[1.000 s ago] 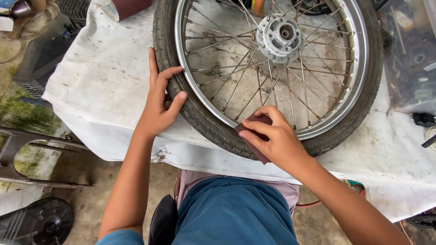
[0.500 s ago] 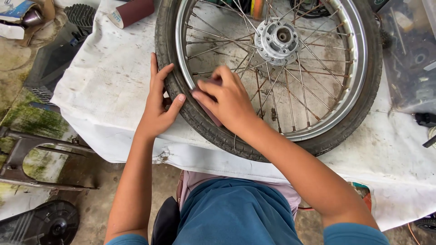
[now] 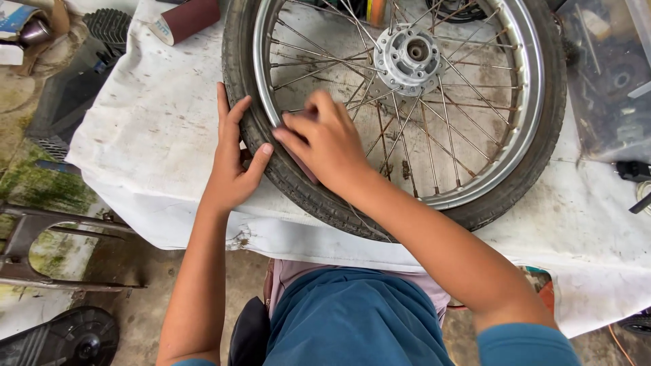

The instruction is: Sanding the metal rim of a motorcycle wheel using a piece of sandpaper

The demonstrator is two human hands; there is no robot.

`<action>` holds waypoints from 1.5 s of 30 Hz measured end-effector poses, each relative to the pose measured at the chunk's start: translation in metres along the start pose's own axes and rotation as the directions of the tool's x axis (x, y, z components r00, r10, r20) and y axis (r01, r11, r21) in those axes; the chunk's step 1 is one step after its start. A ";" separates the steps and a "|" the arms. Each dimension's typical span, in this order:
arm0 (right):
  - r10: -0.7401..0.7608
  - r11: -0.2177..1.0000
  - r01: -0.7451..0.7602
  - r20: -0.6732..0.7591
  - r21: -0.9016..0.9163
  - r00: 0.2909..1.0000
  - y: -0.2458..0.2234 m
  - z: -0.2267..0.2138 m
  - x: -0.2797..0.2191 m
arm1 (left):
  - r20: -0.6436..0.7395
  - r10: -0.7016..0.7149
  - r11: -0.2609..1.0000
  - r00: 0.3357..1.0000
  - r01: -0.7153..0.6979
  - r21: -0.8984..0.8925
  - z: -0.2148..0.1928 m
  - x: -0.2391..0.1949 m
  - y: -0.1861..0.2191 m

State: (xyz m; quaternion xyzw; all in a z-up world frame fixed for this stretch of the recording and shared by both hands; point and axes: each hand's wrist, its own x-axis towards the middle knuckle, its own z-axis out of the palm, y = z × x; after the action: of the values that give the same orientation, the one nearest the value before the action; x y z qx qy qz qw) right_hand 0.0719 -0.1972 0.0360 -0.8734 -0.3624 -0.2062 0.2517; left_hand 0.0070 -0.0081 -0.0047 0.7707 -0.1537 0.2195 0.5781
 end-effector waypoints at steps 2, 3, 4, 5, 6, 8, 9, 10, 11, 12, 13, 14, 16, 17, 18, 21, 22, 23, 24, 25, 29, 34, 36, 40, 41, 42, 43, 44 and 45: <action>0.058 0.998 -0.058 0.011 0.014 0.998 -0.008 0.010 0.033 | 0.005 0.030 0.999 1.000 -0.030 0.031 0.000 -0.002 0.003; 0.117 0.993 -0.118 0.028 0.021 0.993 -0.012 0.014 0.049 | 0.010 0.058 0.997 0.998 -0.059 0.053 0.001 -0.003 0.005; 0.116 0.993 -0.116 0.026 0.023 0.993 -0.010 0.018 0.051 | 0.011 0.060 0.997 0.998 -0.060 0.056 0.000 -0.003 0.007; 0.115 0.993 -0.115 0.003 -0.003 0.993 -0.006 0.022 0.055 | 0.015 0.026 0.999 1.000 -0.026 0.031 0.000 -0.003 0.009; 0.113 0.993 -0.114 -0.019 -0.030 0.993 -0.003 0.026 0.059 | 0.020 -0.008 1.000 1.000 0.008 0.007 0.000 -0.003 0.010; 0.075 0.997 -0.075 -0.011 -0.009 0.997 0.000 0.017 0.033 | 0.008 -0.001 0.998 1.000 0.002 -0.057 0.000 -0.002 0.003; 0.041 0.999 -0.041 0.003 0.011 0.999 0.003 0.013 0.018 | -0.003 0.000 0.992 1.000 0.000 -0.123 0.002 -0.003 -0.002; 0.045 0.999 -0.045 0.006 0.008 0.999 0.004 0.000 -0.002 | -0.001 -0.002 0.992 1.000 0.002 -0.129 0.001 -0.003 -0.003; 0.051 0.997 -0.054 0.062 0.049 0.997 0.005 -0.013 -0.023 | -0.002 0.002 0.992 1.000 -0.002 -0.124 0.001 -0.003 -0.004; 0.055 0.994 -0.065 0.119 0.090 0.991 0.006 -0.027 -0.044 | -0.002 0.005 0.993 1.000 -0.006 -0.119 0.001 -0.003 -0.005; 0.060 0.994 -0.070 0.120 0.084 0.991 0.011 -0.040 -0.062 | 0.001 0.005 0.992 1.000 -0.005 -0.125 0.001 -0.002 -0.006; 0.079 0.993 -0.089 0.132 0.078 0.988 0.015 -0.054 -0.081 | 0.002 0.003 0.994 1.000 -0.002 -0.105 0.000 -0.001 -0.006; 0.098 0.992 -0.109 0.145 0.070 0.985 0.023 -0.072 -0.105 | 0.002 -0.001 0.996 1.000 0.001 -0.087 0.000 -0.001 -0.008; 0.087 0.995 -0.093 0.139 0.038 0.986 0.026 -0.077 -0.110 | -0.004 0.004 0.997 1.000 -0.004 -0.072 0.000 -0.001 -0.008; 0.076 0.997 -0.078 0.133 0.006 0.988 0.029 -0.083 -0.116 | -0.010 0.009 0.998 1.000 -0.009 -0.056 0.001 -0.001 -0.007; -0.028 1.000 0.027 0.077 0.014 0.997 0.029 -0.066 -0.098 | -0.012 0.004 0.999 1.000 -0.005 -0.052 0.001 -0.002 -0.006; -0.029 1.000 0.028 0.071 0.011 0.997 0.023 -0.063 -0.082 | -0.010 0.011 0.999 1.000 -0.011 -0.051 0.000 0.000 -0.007; -0.030 0.998 0.023 0.107 0.059 0.994 0.016 -0.059 -0.068 | -0.005 0.010 0.999 1.000 -0.010 -0.050 0.000 -0.001 -0.007; -0.032 0.994 0.017 0.143 0.106 0.989 0.010 -0.055 -0.055 | 0.000 0.009 0.999 1.000 -0.009 -0.049 0.000 -0.002 -0.008; -0.027 0.994 0.012 0.142 0.107 0.989 0.011 -0.045 -0.049 | 0.005 0.007 0.999 1.000 -0.007 -0.050 -0.001 -0.002 -0.008; -0.103 0.994 0.101 0.050 0.041 0.993 0.015 -0.032 -0.045 | 0.028 -0.003 0.998 1.000 0.005 -0.067 -0.001 0.000 -0.012; -0.068 0.990 0.043 0.191 0.132 0.979 0.035 -0.088 -0.088 | 0.019 -0.016 0.998 1.000 0.017 -0.062 -0.002 -0.001 -0.014; -0.018 0.986 -0.031 0.287 0.163 0.958 0.053 -0.117 -0.109 | 0.018 0.000 0.998 1.000 0.002 -0.064 0.000 -0.001 -0.013; 0.026 0.985 -0.085 0.350 0.153 0.936 0.067 -0.128 -0.116 | 0.010 0.000 0.998 1.000 0.001 -0.064 0.003 -0.005 -0.014; -0.022 0.983 -0.038 0.321 0.179 0.947 0.060 -0.125 -0.108 | 0.009 0.009 0.998 1.000 -0.008 -0.058 0.004 -0.004 -0.013; -0.069 0.979 0.009 0.291 0.202 0.954 0.053 -0.122 -0.100 | 0.008 0.018 0.999 1.000 -0.017 -0.052 0.004 -0.003 -0.012; -0.073 0.979 0.014 0.285 0.205 0.956 0.051 -0.109 -0.094 | 0.008 0.021 0.999 1.000 -0.021 -0.046 0.003 -0.001 -0.010; -0.104 0.982 0.060 0.244 0.180 0.964 0.048 -0.097 -0.087 | 0.007 0.030 0.999 1.000 -0.030 -0.036 0.002 0.000 -0.009; -0.130 0.983 0.099 0.206 0.155 0.970 0.045 -0.084 -0.084 | 0.011 0.035 0.999 0.999 -0.034 -0.028 0.001 0.000 -0.007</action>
State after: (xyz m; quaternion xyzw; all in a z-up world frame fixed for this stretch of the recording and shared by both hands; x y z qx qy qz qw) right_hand 0.0352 -0.3184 0.0438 -0.8478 -0.4511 -0.0982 0.2609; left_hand 0.0106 -0.0074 -0.0112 0.7612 -0.1733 0.2227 0.5839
